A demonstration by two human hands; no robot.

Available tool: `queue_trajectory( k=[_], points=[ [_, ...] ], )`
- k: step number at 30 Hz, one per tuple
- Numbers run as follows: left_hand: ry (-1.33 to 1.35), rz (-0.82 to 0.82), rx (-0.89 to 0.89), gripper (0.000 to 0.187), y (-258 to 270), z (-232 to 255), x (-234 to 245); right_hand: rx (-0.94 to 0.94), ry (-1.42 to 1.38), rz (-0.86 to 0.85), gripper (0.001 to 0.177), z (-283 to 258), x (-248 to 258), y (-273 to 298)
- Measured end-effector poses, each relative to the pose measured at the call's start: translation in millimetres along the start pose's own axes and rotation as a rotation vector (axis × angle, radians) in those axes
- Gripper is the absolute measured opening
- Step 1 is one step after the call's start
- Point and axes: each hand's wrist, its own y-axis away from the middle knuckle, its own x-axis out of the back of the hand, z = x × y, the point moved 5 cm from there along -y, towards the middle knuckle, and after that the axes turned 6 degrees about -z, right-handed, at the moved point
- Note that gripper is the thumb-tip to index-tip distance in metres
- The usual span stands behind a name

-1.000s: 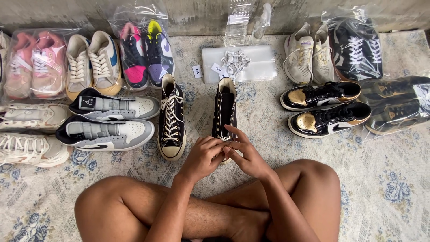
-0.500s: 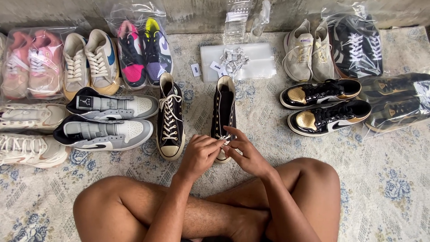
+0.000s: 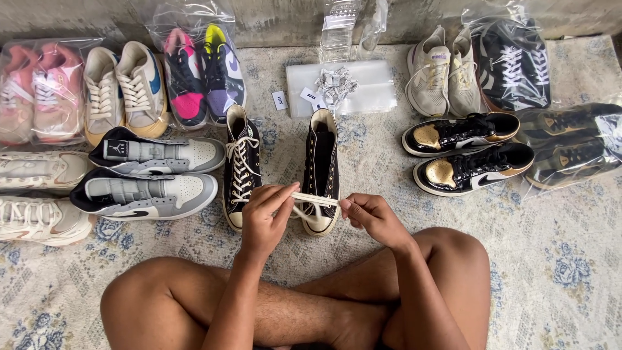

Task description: The person laces a black high-top sneaker by hand, threading a white shoelace through the eyelets. They pull the lace ends to even them out and continue threading the lace through the remaining eyelets.

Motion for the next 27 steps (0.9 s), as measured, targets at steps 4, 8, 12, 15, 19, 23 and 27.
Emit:
queue_trajectory(
  k=[4,8,12,15,19,23,27],
  points=[
    [0.366,-0.128,0.18,0.025,-16,29,11,-0.023,0.036,0.08,0.035,1,10,-1],
    [0.587,-0.466,0.525,0.019,-25,43,18,-0.096,-0.013,0.204,0.036,23,29,1],
    [0.474,-0.744,0.754,0.027,-12,35,23,-0.157,-0.097,0.392,0.036,19,39,5],
    [0.385,-0.986,1.007,0.031,22,2,8,-0.109,-0.078,0.638,0.031,16,52,12],
    [0.308,-1.086,1.07,0.033,53,-26,-11,-0.05,-0.197,0.936,0.016,32,75,14],
    [0.03,-1.246,0.975,0.029,74,-39,-29,0.0,-0.597,0.99,0.028,40,80,15],
    [-0.044,-0.982,0.94,0.028,48,-27,-27,-0.068,-0.53,0.95,0.027,42,62,2]
  ],
)
